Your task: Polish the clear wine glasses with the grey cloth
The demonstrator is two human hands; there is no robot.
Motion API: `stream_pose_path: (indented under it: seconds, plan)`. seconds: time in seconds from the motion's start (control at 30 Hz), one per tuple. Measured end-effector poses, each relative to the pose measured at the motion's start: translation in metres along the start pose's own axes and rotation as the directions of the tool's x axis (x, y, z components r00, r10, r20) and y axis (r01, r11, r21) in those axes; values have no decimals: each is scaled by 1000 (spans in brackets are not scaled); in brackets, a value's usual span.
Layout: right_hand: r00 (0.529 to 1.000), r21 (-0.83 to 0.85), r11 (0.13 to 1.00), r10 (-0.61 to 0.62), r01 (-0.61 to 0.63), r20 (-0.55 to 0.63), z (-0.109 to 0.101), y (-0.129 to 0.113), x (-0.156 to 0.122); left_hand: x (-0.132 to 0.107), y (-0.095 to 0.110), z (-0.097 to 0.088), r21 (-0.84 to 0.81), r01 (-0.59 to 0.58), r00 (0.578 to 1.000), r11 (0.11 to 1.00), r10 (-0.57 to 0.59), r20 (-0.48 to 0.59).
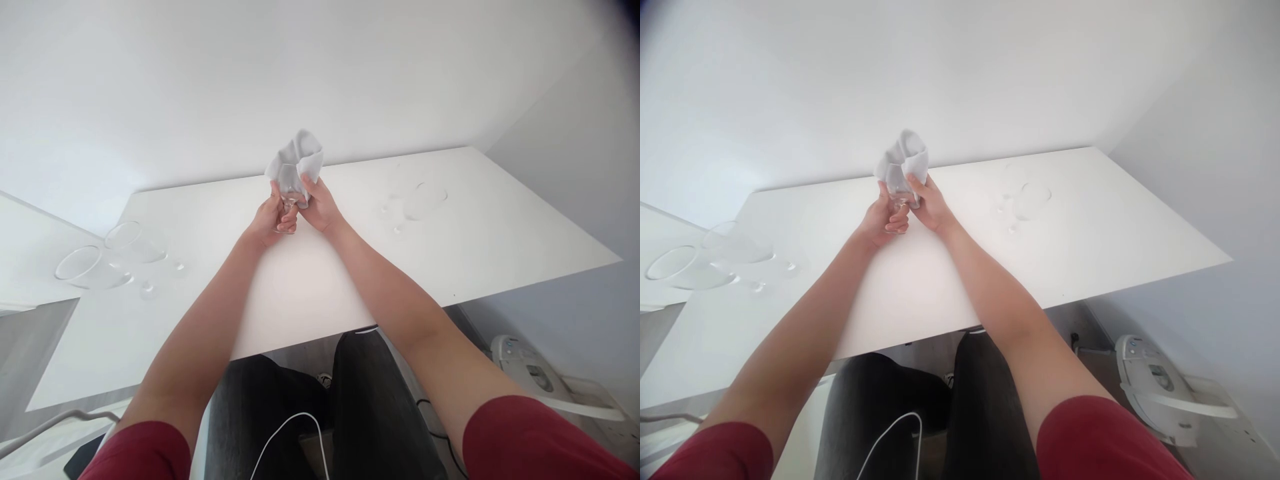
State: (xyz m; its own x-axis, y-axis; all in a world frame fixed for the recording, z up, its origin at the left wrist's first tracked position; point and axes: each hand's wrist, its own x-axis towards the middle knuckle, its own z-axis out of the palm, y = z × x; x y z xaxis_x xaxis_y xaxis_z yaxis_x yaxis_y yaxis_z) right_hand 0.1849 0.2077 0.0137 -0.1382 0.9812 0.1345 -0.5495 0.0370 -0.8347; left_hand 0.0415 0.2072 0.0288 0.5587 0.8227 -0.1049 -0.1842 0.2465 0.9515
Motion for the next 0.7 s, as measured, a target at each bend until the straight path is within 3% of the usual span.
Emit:
stream_pose_path:
  seconds: [0.17,0.47,0.6,0.7]
  plan:
    - [995,26,995,-99,99,15,-5,0,5,-3,4,-2,-6,43,999,999,-43,2]
    - [975,-101,971,-220,218,-13,1,-6,-2,2,-1,-5,-25,134,987,991,-131,88]
    - [982,-90,979,-179,184,57,-3,-8,-6,-1,0,-10,15,172,974,985,-172,148]
    - [985,-130,977,-167,171,40,-4,-7,-7,-1,-3,-14,43,158,975,987,-163,151]
